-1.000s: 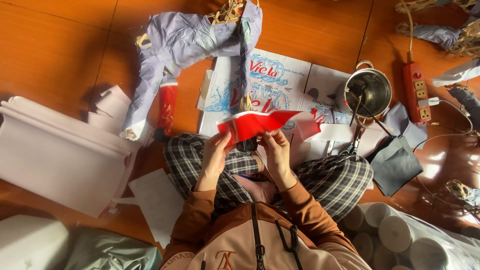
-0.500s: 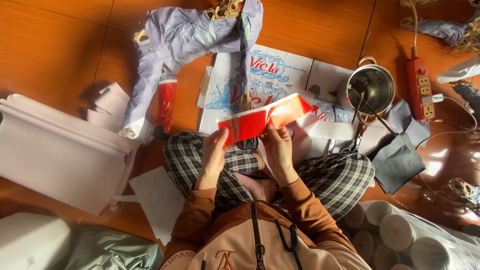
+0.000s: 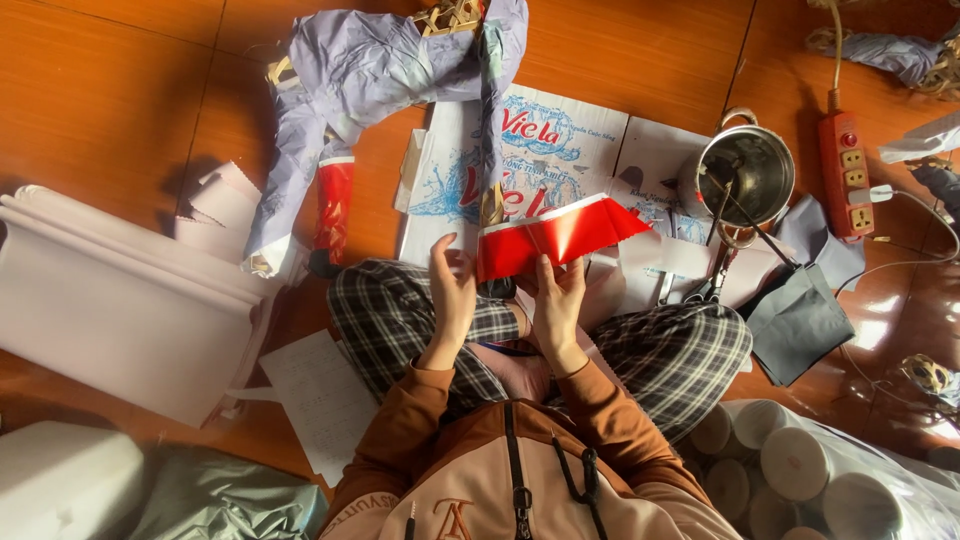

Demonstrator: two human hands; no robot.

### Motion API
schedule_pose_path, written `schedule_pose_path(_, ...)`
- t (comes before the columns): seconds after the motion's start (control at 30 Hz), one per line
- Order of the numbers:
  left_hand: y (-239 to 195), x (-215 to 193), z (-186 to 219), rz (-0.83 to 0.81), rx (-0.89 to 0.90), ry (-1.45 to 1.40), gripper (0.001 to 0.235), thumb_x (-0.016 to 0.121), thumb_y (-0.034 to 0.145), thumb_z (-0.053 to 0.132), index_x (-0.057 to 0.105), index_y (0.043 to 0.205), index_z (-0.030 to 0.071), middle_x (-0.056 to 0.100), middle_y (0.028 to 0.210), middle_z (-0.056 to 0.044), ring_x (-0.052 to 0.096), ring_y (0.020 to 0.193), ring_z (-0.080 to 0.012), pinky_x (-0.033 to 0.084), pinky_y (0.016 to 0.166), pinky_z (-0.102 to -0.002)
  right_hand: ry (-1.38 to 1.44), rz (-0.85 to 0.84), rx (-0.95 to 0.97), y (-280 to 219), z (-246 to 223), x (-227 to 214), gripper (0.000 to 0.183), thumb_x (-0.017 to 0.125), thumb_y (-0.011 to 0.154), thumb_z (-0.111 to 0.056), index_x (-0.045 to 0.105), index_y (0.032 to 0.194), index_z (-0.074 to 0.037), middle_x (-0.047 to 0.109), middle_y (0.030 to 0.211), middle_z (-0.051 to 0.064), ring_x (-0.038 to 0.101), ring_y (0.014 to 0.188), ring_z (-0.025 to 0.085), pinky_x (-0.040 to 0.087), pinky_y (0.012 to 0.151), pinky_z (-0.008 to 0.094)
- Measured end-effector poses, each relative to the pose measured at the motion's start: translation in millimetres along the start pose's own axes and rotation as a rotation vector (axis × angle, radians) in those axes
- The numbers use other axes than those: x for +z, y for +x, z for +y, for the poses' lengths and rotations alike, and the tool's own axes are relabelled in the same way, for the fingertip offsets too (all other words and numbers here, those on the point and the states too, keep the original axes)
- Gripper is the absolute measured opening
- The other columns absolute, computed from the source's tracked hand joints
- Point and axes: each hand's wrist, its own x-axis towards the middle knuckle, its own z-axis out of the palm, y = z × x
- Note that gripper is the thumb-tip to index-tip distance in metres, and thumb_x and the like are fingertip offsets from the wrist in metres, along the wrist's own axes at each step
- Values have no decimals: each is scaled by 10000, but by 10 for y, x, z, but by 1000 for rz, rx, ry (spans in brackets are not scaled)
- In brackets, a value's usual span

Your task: Wrapping the legs of a giraffe-like model with paper and tape

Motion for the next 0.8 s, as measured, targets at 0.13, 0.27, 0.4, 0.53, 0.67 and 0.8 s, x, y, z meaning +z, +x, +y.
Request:
schedule_pose_path(0.13, 99, -116, -312, 1, 454, 419, 314, 682, 865, 38, 675, 1175, 90, 565, 1085, -152, 573, 1073, -358, 488, 942, -434, 13, 17, -7, 64, 209, -102, 395, 545, 1013, -124, 422, 1388, -124, 690, 940, 156, 738, 773, 299, 648, 684, 468)
schedule_pose_path(0.27, -173, -85, 233, -333, 20, 33, 502, 472, 1050, 418, 529, 1424, 89, 568, 1370, -207, 522, 1289, -364, 437, 1037, -511, 55, 21, 2, 57, 331, -134, 492, 528, 1024, -137, 349, 1479, -196, 671, 1017, 154, 734, 824, 311, 642, 724, 491)
schedule_pose_path(0.4, -202, 96, 513, -402, -36, -172, 693, 762, 891, 259, 447, 1443, -16, 566, 1281, -257, 550, 1187, -308, 501, 941, -486, 131, 63, 65, 94, 437, -139, 463, 532, 1011, -84, 391, 1445, -159, 658, 950, 134, 734, 774, 289, 654, 673, 451)
schedule_pose_path(0.53, -75, 112, 209, -360, -52, -127, 700, 824, 821, 200, 473, 1391, -7, 580, 1204, -237, 581, 1132, -324, 508, 900, -479, 90, 112, 157, 29, 311, -181, 148, 598, 991, -166, 552, 1025, -29, 587, 709, 103, 604, 565, 171, 546, 503, 303)
schedule_pose_path(0.67, -82, 137, 433, -346, -123, -129, 675, 795, 851, 193, 452, 1383, -38, 607, 1140, -267, 639, 1032, -357, 571, 788, -460, -267, -16, -118, -126, 87, -61, 342, 528, 1046, -254, 732, 942, 1, 647, 779, 147, 657, 774, 194, 612, 708, 453)
schedule_pose_path(0.8, -135, 72, 541, -344, -185, 147, 633, 674, 833, 217, 450, 1417, 124, 599, 1251, -232, 594, 1189, -375, 498, 928, -484, -706, -448, -318, -213, -195, 383, 545, 291, 1065, -206, 191, 1563, -7, 207, 1577, 312, 207, 1414, 522, 199, 1161, 595)
